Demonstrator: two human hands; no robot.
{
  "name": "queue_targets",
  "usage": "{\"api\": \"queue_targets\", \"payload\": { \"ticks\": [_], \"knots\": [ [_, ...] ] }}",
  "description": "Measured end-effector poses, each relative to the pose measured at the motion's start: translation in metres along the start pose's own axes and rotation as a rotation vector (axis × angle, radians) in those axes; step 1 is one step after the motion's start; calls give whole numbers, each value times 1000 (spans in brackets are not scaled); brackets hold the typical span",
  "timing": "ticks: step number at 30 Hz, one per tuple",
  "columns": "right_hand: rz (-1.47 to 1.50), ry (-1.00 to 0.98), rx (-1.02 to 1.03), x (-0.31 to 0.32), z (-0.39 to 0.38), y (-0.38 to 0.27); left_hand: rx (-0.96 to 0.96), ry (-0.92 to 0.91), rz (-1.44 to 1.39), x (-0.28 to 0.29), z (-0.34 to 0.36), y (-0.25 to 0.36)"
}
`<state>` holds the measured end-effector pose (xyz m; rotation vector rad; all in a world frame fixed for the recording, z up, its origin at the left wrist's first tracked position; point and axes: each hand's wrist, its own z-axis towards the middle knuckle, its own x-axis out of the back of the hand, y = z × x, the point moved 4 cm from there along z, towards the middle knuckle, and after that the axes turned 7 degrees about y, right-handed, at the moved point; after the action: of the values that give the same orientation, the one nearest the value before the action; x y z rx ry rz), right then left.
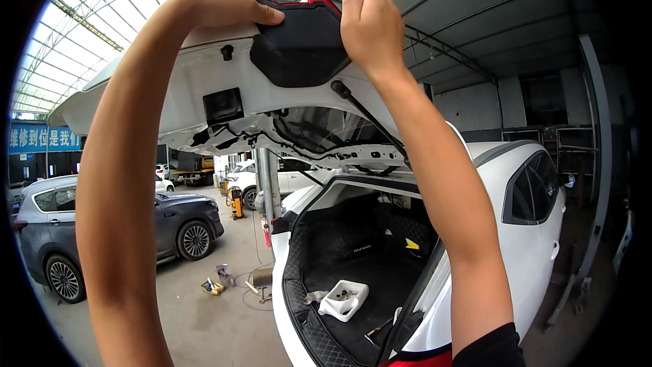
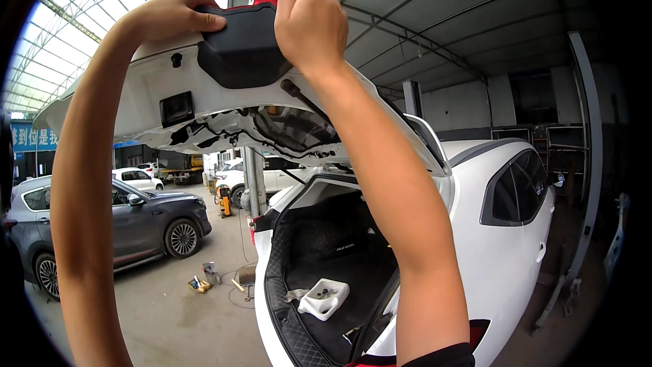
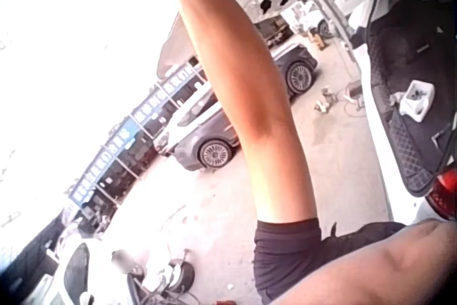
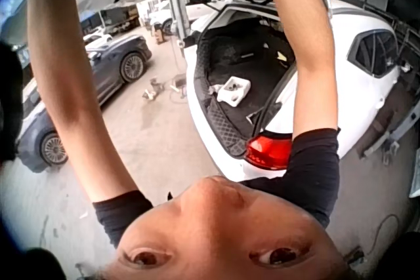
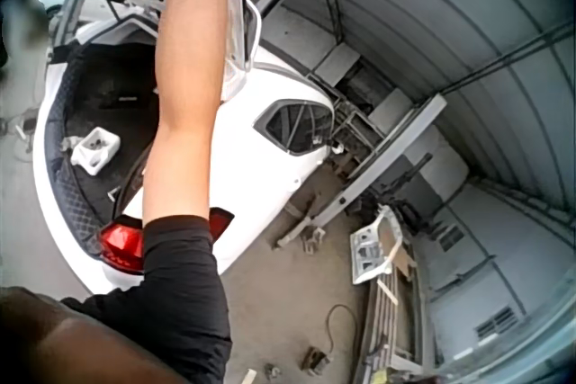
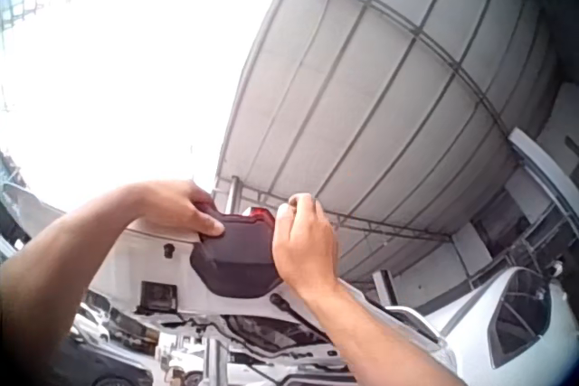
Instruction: The person works on the rear of a white SUV in a garage, using a screwdriver to remove fasteners from the trunk lid, then uses a red propane torch to heat a black plastic trim piece. They repeatedly fit and remove the trim and a white plastic cover on the trunk lid, then retrieve a long black trim from the rear passenger area.
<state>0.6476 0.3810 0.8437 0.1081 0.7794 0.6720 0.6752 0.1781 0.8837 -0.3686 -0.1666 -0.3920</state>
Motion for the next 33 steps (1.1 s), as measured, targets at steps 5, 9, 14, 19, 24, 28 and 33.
{"api": "queue_targets", "payload": {
  "ticks": [5, 9, 14, 19, 24, 28, 33],
  "knots": [
    [-109, -25, -1, -18, -26, 11, -10, 6, 28, 0, 7, 3],
    [-175, -76, -29, -18, -19, 10, 0, 17, 26, -2, 12, 6],
    [-196, -100, -42, -21, -14, 18, -13, 0, 38, -3, 24, 4],
    [-198, 77, -27, -18, -2, 19, -16, 36, -38, -5, 35, -4],
    [-210, 238, 18, 20, 44, -26, -29, 54, -27, -4, 35, -5],
    [-326, 188, -10, -35, 25, -35, 21, -67, -48, -3, 39, 1],
    [-375, 107, -65, -44, 21, -30, -37, -83, 40, -1, 39, 4]
  ]
}}
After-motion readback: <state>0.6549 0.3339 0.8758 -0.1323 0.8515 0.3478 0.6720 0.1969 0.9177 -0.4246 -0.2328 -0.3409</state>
